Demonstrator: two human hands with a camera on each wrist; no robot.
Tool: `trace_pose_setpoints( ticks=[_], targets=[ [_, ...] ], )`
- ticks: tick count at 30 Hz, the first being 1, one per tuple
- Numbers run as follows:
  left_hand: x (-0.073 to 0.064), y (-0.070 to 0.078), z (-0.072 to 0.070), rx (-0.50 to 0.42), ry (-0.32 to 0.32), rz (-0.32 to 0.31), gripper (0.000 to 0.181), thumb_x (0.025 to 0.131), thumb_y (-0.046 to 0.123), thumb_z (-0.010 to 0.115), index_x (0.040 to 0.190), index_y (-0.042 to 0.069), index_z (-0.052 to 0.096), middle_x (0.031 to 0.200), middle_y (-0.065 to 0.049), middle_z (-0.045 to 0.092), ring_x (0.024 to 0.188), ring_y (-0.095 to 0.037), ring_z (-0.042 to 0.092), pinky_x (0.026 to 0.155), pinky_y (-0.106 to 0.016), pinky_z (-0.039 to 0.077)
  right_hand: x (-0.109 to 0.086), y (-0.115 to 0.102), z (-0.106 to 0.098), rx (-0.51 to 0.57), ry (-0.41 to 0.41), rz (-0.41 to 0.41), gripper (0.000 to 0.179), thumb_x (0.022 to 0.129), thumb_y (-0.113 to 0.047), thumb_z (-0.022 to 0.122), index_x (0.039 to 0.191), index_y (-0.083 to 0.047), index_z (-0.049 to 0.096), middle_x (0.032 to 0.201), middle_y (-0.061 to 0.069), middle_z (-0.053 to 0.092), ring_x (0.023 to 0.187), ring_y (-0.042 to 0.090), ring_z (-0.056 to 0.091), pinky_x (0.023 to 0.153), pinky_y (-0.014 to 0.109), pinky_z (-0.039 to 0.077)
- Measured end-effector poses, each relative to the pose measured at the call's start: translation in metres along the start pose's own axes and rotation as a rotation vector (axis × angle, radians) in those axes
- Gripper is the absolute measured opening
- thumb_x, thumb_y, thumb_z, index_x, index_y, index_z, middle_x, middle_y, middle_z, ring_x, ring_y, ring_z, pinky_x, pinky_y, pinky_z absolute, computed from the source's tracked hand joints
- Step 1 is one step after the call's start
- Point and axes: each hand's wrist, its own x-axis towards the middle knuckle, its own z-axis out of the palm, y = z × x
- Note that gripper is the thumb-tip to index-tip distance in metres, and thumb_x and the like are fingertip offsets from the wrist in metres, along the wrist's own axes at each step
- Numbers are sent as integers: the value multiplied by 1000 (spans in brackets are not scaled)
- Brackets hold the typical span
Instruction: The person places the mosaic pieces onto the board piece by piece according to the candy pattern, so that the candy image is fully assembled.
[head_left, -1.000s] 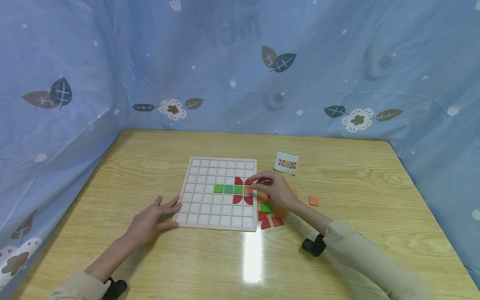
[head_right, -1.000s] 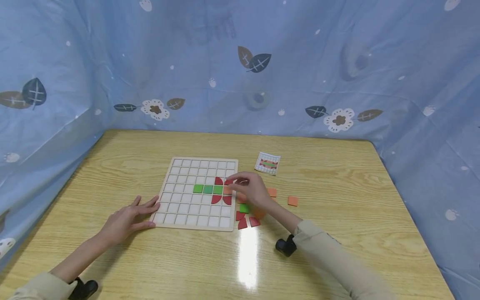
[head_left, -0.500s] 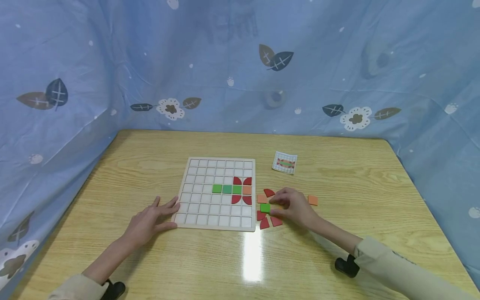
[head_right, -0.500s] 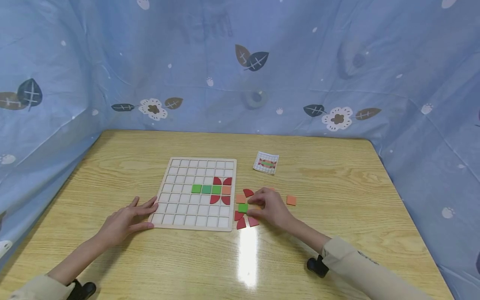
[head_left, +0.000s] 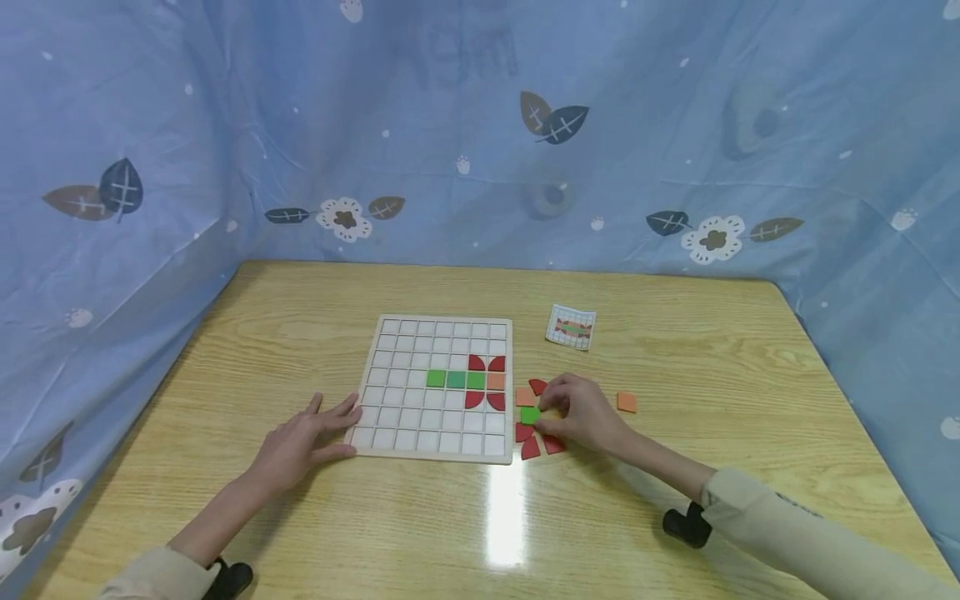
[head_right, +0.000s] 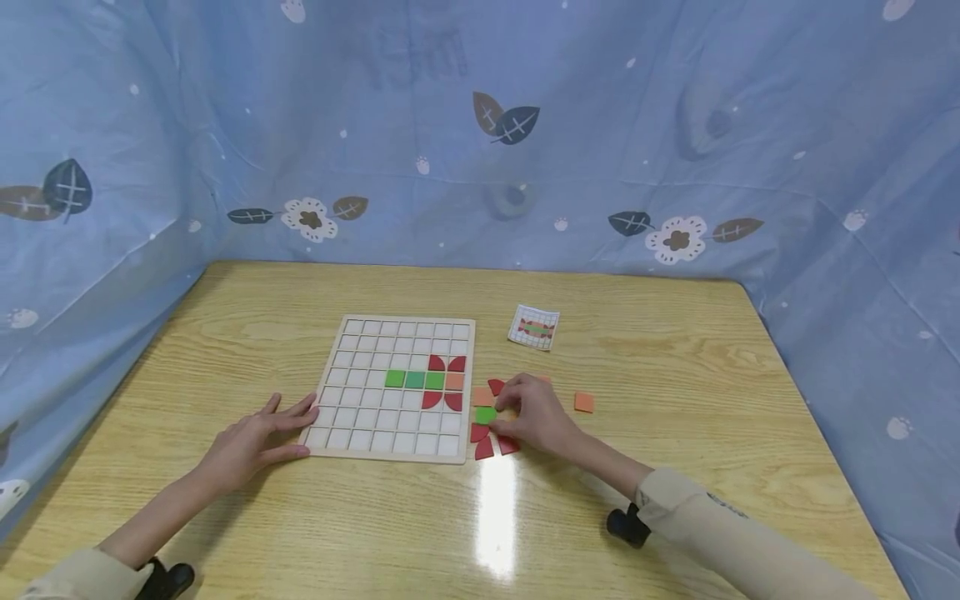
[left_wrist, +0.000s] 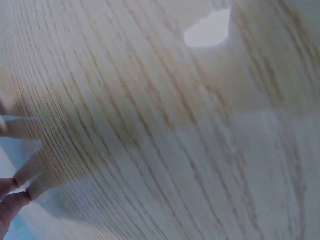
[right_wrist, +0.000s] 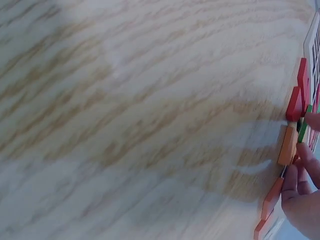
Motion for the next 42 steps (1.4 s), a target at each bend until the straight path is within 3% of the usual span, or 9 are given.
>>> trace_pose_setpoints(
  ticks=[9, 11, 18, 24, 26, 31, 35, 38, 42],
  targets=[
    [-1, 2, -1, 6, 3, -2, 62, 82, 38, 70, 135, 9, 56, 147, -7, 41, 132, -55, 25, 48, -38, 45, 2, 2, -6, 104, -11, -6, 17, 77, -13, 81, 87, -7, 69, 74, -5, 63, 66, 6, 57, 63, 22, 50],
    [-1, 2, -1, 12, 10, 1, 62, 82, 37, 71, 135, 9, 56, 146, -7, 41, 132, -55, 25, 50, -41, 46, 7, -1, -4, 147, -23, -2, 17, 77, -13, 80, 89, -7, 70, 75, -4, 64, 67, 6, 59, 64, 22, 51],
    [-1, 2, -1, 7, 9, -4, 62, 82, 37, 71, 135, 9, 55, 147, -7, 41, 133, -54, 24, 47, -33, 41, 35, -25, 16, 275, -1, 95, 17, 77, -9, 79, 91, -3, 71, 75, -1, 66, 67, 12, 61, 65, 22, 51],
    [-2, 1, -1, 50, 24, 12, 61, 82, 37, 71, 135, 10, 56, 146, -6, 42, 131, -54, 28, 63, -59, 47, 59, -46, 36, 345, 46, 131, 17, 76, -10, 81, 88, 0, 72, 75, 2, 67, 68, 10, 61, 64, 22, 51],
    [-2, 0, 0, 61, 27, 17, 61, 82, 37, 71, 135, 10, 56, 146, -6, 43, 131, -54, 28, 68, -65, 45, 66, -51, 42, 334, 59, 116, 17, 76, -10, 81, 87, 0, 73, 74, 3, 68, 67, 10, 62, 63, 22, 51],
    [-1, 0, -1, 55, 24, 18, 61, 82, 37, 71, 135, 10, 56, 146, -7, 42, 131, -55, 28, 67, -65, 45, 82, -60, 55, 276, 79, 106, 15, 75, -11, 82, 82, -1, 74, 69, 2, 67, 62, 7, 59, 60, 20, 48],
    [-2, 2, -2, 47, 23, 15, 61, 82, 35, 72, 134, 9, 56, 145, -8, 43, 131, -55, 28, 62, -60, 47, 92, -68, 63, 234, 70, 126, 14, 74, -10, 83, 79, -1, 74, 66, 0, 64, 61, 6, 52, 60, 19, 44],
    [-2, 3, -3, 39, 20, 15, 61, 82, 33, 73, 135, 9, 56, 145, -8, 43, 131, -56, 27, 58, -55, 47, 98, -73, 68, 203, 73, 112, 13, 73, -8, 83, 79, -1, 74, 69, 3, 66, 64, 8, 54, 63, 20, 45],
    [-2, 3, -3, 36, 17, 16, 61, 82, 32, 73, 135, 8, 56, 145, -8, 43, 131, -56, 28, 62, -60, 47, 104, -77, 75, 175, 77, 112, 12, 73, -7, 83, 80, -1, 76, 76, 6, 70, 70, 11, 57, 65, 20, 45]
  ],
)
